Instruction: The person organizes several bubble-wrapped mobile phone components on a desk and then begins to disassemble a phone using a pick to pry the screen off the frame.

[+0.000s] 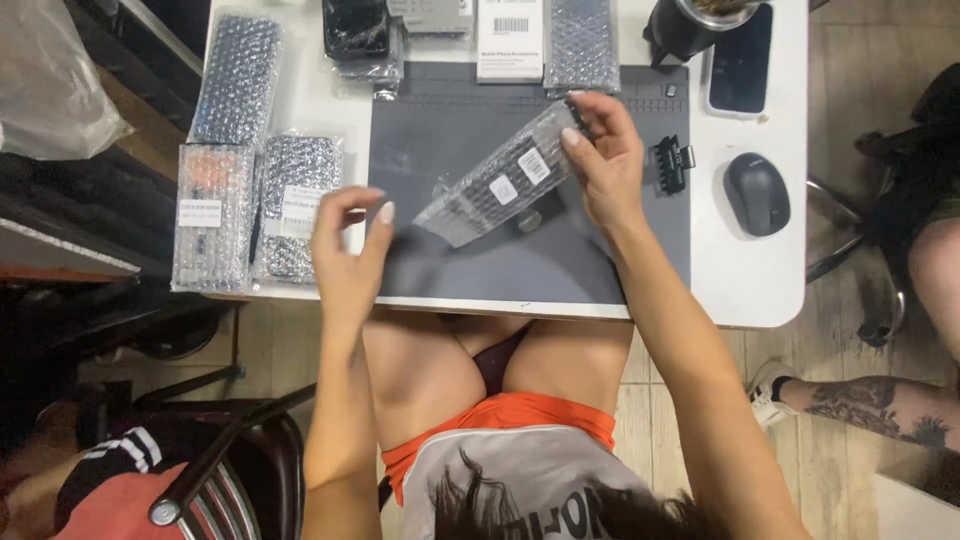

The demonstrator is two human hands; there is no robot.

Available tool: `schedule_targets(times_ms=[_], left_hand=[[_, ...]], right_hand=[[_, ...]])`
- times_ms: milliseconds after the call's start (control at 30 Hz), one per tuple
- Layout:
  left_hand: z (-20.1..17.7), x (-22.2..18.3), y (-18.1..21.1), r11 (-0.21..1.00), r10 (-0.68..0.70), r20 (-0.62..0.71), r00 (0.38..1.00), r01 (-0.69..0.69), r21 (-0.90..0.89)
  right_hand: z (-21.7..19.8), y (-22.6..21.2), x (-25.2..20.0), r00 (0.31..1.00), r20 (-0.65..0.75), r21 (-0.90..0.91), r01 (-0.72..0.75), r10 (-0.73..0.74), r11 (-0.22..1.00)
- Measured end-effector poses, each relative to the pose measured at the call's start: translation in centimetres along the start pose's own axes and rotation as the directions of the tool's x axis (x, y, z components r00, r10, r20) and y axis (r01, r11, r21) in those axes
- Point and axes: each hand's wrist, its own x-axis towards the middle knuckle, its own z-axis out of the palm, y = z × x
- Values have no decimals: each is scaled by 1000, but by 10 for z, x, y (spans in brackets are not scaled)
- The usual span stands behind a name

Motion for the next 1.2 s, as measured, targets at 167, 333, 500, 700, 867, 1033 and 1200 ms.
schedule_targets(times_ms=[167,333,500,700,867,1033,1200], left_hand=[[57,54,-21,838,-25,537,843,310,-448],[109,78,-51,745,132,832,540,500,-442],[128,85,-51,671,290,856,429,547,-501],[142,88,-93,822,-75,816,573,498,-275],[139,88,-60,881,-99,776,623,417,-222],[136,81,-42,947,-41,626,778,231,-225],[134,83,-48,992,126,371,920,-122,-33]], right_hand=[[2,-31,10,993,0,-86,119,-120,989],[15,-76,25,925,60,-142,379,-374,915],[14,-77,34,876,21,-305,465,-482,831],[7,-43,30,884,-56,-391,407,-463,825],[11,-27,25,903,-140,-378,331,-407,864],[23,-24,22,924,-169,-372,263,-344,890],[13,-1,23,939,-286,-357,83,-193,931]])
